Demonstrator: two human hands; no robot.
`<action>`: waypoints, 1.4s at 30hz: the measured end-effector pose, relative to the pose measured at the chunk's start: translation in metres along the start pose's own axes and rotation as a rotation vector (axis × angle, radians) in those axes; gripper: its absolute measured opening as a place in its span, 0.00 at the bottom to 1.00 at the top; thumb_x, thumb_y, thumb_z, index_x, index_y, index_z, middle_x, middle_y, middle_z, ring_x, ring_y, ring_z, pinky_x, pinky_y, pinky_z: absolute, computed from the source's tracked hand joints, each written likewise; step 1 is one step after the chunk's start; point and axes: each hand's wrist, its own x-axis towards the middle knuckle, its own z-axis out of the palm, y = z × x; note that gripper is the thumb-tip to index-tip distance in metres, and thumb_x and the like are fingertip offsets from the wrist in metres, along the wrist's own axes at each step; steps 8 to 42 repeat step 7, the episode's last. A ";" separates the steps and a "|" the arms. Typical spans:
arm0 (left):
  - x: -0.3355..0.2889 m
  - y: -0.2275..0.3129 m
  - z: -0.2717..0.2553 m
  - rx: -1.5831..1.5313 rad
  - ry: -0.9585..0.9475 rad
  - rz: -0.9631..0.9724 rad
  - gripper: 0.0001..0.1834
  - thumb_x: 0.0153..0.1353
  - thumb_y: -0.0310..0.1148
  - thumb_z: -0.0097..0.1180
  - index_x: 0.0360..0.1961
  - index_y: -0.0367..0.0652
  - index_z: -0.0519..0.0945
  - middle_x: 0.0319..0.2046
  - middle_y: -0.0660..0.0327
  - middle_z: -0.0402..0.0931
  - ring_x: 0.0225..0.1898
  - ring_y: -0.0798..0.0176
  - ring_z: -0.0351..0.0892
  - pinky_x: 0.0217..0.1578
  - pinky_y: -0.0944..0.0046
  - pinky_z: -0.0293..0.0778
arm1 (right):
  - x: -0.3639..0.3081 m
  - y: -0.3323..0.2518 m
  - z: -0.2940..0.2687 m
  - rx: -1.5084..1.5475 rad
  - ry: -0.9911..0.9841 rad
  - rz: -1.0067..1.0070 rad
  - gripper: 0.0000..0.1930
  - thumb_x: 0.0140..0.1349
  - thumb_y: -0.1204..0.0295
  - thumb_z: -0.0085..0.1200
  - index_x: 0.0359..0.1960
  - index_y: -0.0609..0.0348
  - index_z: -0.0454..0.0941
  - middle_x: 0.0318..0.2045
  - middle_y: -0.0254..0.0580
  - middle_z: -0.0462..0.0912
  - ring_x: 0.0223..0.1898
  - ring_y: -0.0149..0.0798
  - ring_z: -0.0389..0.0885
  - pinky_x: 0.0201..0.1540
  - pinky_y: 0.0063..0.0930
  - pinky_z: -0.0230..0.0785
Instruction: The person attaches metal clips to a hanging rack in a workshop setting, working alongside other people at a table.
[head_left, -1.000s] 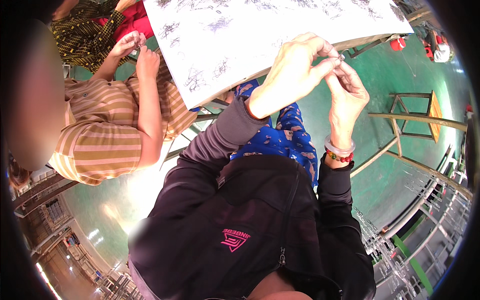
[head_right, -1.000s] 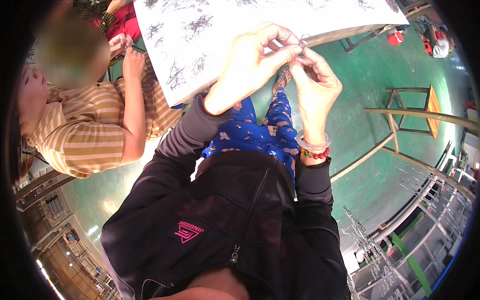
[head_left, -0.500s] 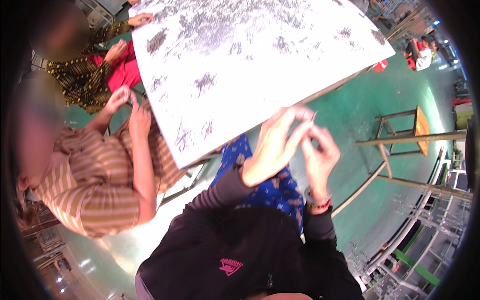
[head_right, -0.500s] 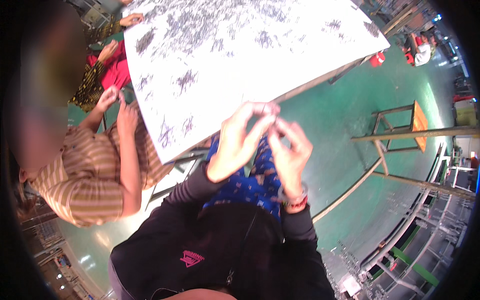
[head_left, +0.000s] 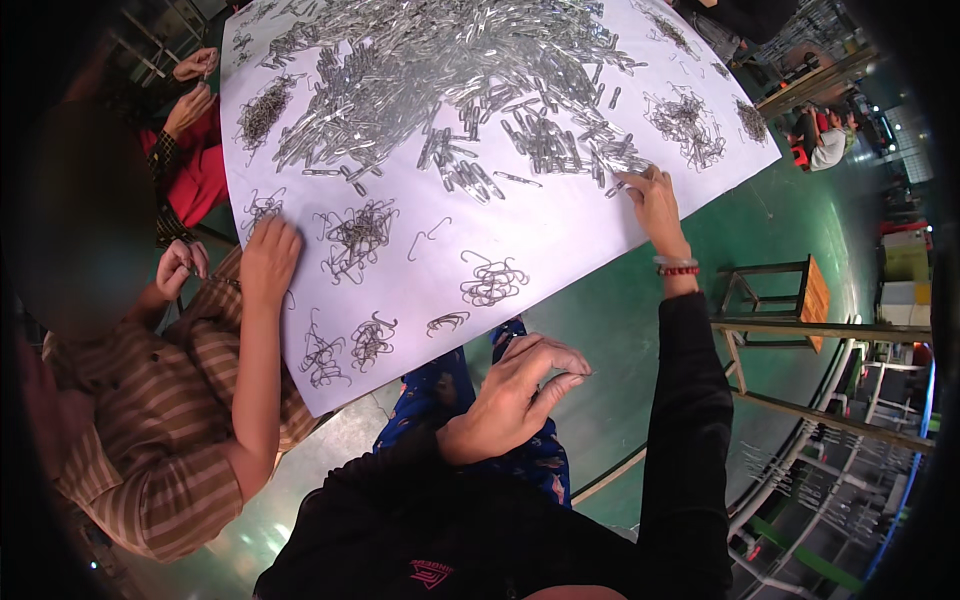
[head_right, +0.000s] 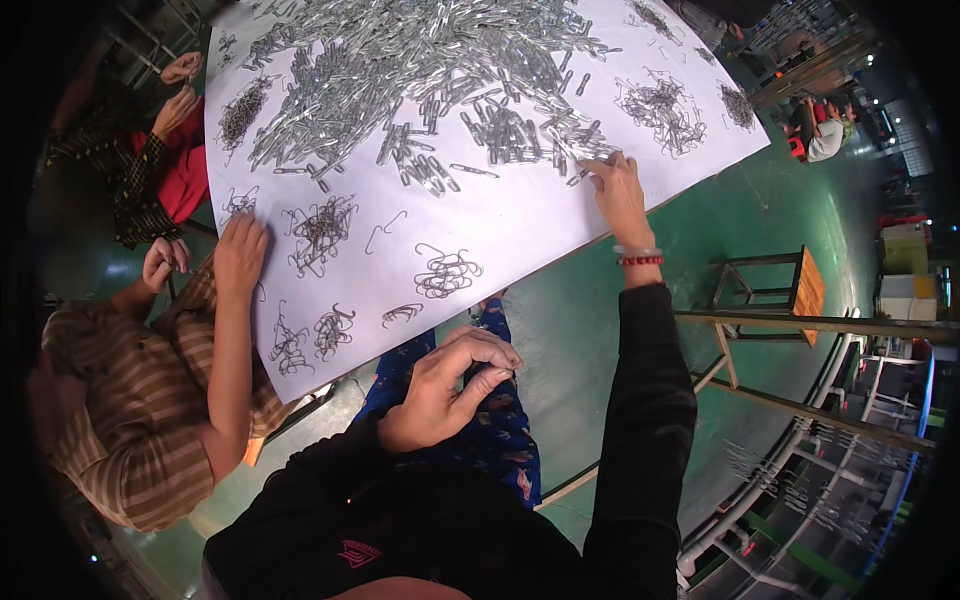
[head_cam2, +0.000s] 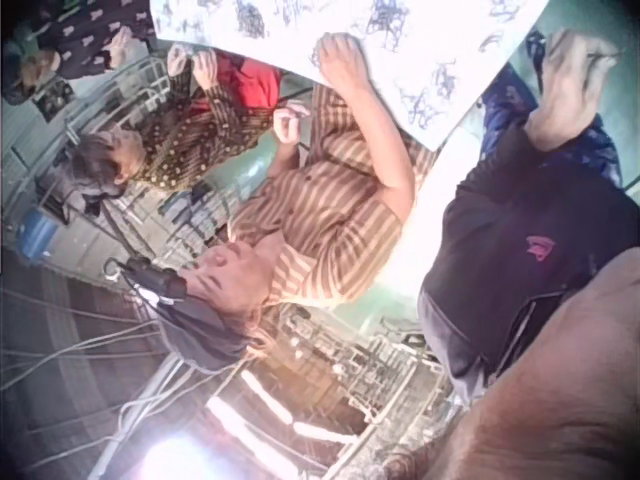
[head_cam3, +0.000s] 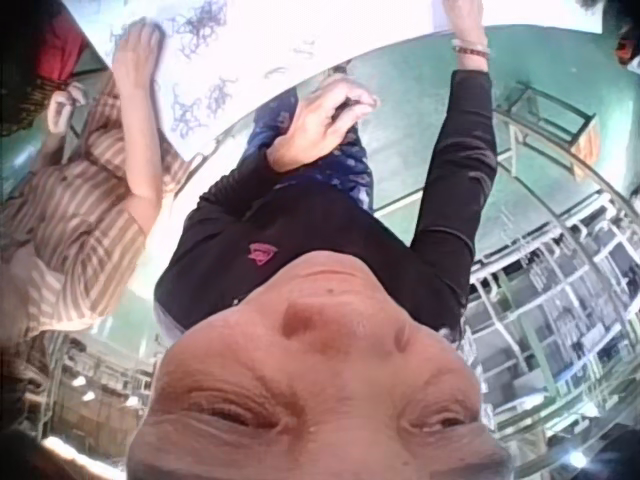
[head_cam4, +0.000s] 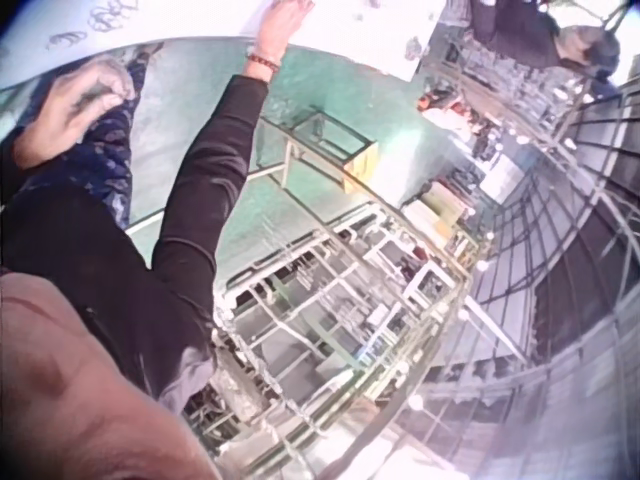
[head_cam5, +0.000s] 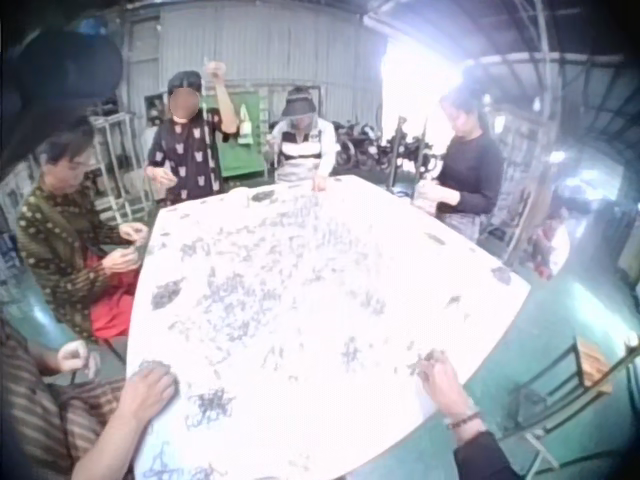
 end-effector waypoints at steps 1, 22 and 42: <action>-0.001 -0.001 -0.001 0.003 0.005 -0.003 0.05 0.57 0.19 0.54 0.33 0.36 0.72 0.32 0.54 0.77 0.37 0.58 0.78 0.41 0.63 0.72 | 0.007 -0.003 0.002 -0.010 -0.017 -0.036 0.14 0.50 0.83 0.51 0.37 0.54 0.81 0.27 0.46 0.74 0.33 0.48 0.72 0.38 0.40 0.68; -0.008 0.001 0.000 0.005 0.053 -0.015 0.05 0.56 0.19 0.54 0.33 0.37 0.73 0.32 0.54 0.76 0.37 0.56 0.78 0.41 0.62 0.72 | -0.008 -0.015 0.000 0.149 -0.327 0.165 0.09 0.50 0.78 0.55 0.34 0.60 0.78 0.37 0.46 0.77 0.46 0.48 0.71 0.42 0.34 0.69; -0.008 0.001 0.000 0.005 0.053 -0.015 0.05 0.56 0.19 0.54 0.33 0.37 0.73 0.32 0.54 0.76 0.37 0.56 0.78 0.41 0.62 0.72 | -0.008 -0.015 0.000 0.149 -0.327 0.165 0.09 0.50 0.78 0.55 0.34 0.60 0.78 0.37 0.46 0.77 0.46 0.48 0.71 0.42 0.34 0.69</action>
